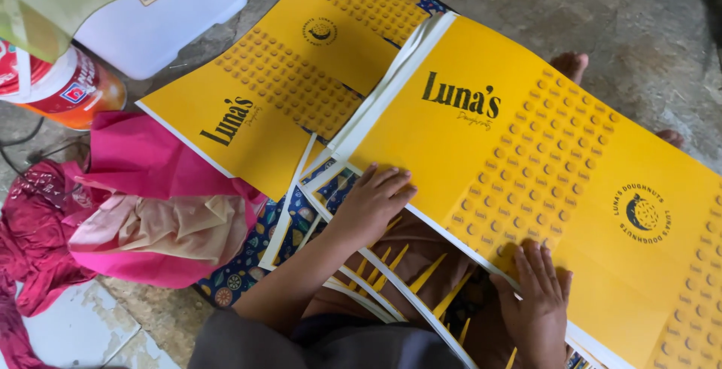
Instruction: Peeling off the waste edges from printed cardboard sheets
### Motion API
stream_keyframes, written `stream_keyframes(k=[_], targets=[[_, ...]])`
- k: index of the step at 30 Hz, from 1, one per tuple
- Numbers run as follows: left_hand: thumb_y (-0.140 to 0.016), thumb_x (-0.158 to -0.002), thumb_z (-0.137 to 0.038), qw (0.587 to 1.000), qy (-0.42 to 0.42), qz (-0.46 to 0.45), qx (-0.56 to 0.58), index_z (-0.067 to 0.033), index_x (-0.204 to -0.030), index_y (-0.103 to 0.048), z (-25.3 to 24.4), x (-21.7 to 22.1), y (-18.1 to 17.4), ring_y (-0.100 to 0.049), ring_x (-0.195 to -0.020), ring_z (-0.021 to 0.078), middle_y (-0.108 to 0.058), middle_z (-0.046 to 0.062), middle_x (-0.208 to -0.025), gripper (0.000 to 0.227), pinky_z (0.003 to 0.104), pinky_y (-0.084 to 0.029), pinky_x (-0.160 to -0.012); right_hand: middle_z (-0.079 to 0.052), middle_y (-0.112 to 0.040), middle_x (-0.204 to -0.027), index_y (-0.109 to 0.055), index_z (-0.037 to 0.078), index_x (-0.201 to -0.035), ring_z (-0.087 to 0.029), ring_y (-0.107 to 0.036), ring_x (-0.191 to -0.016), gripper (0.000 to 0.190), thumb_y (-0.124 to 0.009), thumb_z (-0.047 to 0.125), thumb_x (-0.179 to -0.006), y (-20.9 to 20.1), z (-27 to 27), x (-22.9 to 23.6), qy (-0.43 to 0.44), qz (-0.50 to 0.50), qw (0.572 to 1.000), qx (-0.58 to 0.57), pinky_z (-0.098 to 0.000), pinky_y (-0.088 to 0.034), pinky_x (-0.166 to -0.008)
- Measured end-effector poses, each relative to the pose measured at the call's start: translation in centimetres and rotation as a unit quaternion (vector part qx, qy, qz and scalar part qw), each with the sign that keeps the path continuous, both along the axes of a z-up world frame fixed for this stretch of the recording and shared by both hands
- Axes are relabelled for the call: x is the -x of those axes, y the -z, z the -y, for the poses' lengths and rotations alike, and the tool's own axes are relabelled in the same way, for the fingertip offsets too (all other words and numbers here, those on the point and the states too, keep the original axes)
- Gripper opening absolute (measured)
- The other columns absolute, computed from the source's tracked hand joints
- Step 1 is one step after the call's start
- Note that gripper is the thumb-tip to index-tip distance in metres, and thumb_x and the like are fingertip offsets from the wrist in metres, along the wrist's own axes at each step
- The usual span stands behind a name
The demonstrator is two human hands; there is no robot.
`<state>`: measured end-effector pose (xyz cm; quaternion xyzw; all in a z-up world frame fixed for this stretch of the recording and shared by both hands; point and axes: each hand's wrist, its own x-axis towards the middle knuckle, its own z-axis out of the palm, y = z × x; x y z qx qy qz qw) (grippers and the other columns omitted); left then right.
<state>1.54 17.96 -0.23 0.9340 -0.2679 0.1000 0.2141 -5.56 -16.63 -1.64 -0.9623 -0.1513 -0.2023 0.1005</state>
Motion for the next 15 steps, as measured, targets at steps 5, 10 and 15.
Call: stream_keyframes(k=[5, 10, 15], targets=[[-0.068, -0.087, 0.004, 1.000, 0.018, 0.018, 0.009, -0.0114, -0.135, -0.064, -0.8, -1.5, 0.6, -0.049, -0.138, 0.0308, -0.060, 0.010, -0.144, 0.050, 0.060, -0.032, -0.120, -0.016, -0.062, -0.150, -0.068, 0.007, -0.135, -0.037, -0.058, -0.143, 0.060, -0.074, 0.038, -0.085, -0.1, 1.2, -0.9, -0.039, 0.013, 0.999, 0.008, -0.0526, -0.045, -0.116], [-0.068, -0.085, 0.007, 0.997, 0.033, -0.057, -0.033, -0.0166, -0.135, -0.066, -1.0, -2.7, -1.5, -0.049, -0.139, 0.0266, -0.059, 0.003, -0.147, 0.056, 0.058, -0.030, -0.121, -0.011, -0.065, -0.148, -0.070, 0.012, -0.132, -0.036, -0.061, -0.140, 0.057, -0.072, 0.042, -0.084, -0.4, 2.7, -1.8, -0.059, -0.014, 0.998, 0.020, -0.0480, -0.050, -0.106], [-0.075, -0.077, 0.006, 0.994, 0.048, -0.069, -0.065, -0.0142, -0.134, -0.065, -1.0, -3.4, -2.4, -0.054, -0.133, 0.0289, -0.062, 0.006, -0.143, 0.061, 0.060, -0.031, -0.119, -0.001, -0.067, -0.144, -0.074, 0.033, -0.127, -0.020, -0.061, -0.137, 0.040, -0.073, 0.033, -0.087, -2.6, 1.8, -2.1, -0.019, -0.081, 0.997, 0.007, -0.0425, -0.053, -0.107]])
